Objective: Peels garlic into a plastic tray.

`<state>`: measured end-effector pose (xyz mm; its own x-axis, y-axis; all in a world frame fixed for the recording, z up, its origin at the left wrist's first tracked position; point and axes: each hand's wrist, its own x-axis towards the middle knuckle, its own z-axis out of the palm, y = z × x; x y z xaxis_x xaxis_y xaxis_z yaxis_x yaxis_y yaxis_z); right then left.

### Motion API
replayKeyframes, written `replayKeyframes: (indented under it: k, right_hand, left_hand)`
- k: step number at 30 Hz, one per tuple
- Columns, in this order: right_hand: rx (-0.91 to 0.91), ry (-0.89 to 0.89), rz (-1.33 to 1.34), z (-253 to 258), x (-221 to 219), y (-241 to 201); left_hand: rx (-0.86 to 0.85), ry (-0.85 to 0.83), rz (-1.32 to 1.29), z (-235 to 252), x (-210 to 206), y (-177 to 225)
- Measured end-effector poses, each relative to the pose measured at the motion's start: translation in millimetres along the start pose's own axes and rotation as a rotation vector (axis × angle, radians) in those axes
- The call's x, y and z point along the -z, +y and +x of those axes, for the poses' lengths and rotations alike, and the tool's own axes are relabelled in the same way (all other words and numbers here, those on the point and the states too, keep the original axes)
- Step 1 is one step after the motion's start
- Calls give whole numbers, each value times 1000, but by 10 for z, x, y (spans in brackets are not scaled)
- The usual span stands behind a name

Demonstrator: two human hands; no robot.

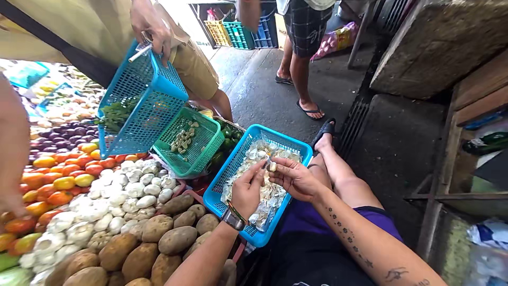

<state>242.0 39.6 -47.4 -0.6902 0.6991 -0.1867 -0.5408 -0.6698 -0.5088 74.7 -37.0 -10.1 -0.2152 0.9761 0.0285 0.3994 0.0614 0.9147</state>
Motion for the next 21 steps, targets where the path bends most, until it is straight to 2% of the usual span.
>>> replayKeyframes:
  k: [3,4,6,9,13,17,21]
  right_hand:
    - [-5,-57,-102,-1,2,24]
    - [-12,-64,-109,-5,-11,27]
    - [-5,-59,-109,1,-25,28]
    - [30,-39,-82,17,-5,39]
    - [89,27,-74,41,-32,57]
    - [130,65,-95,41,-42,61]
    - [137,84,-126,55,-12,86]
  left_hand:
    - [453,165,-355,140,38,-10]
    - [555,199,-413,175,70,-19]
    - [591,162,-436,175,121,-25]
    - [423,-16,-397,66,111,14]
    - [104,-171,-74,-7,91,52]
    - [-18,-151,149,-28,55,61]
    - [-147,-86,211,-35,12,-24]
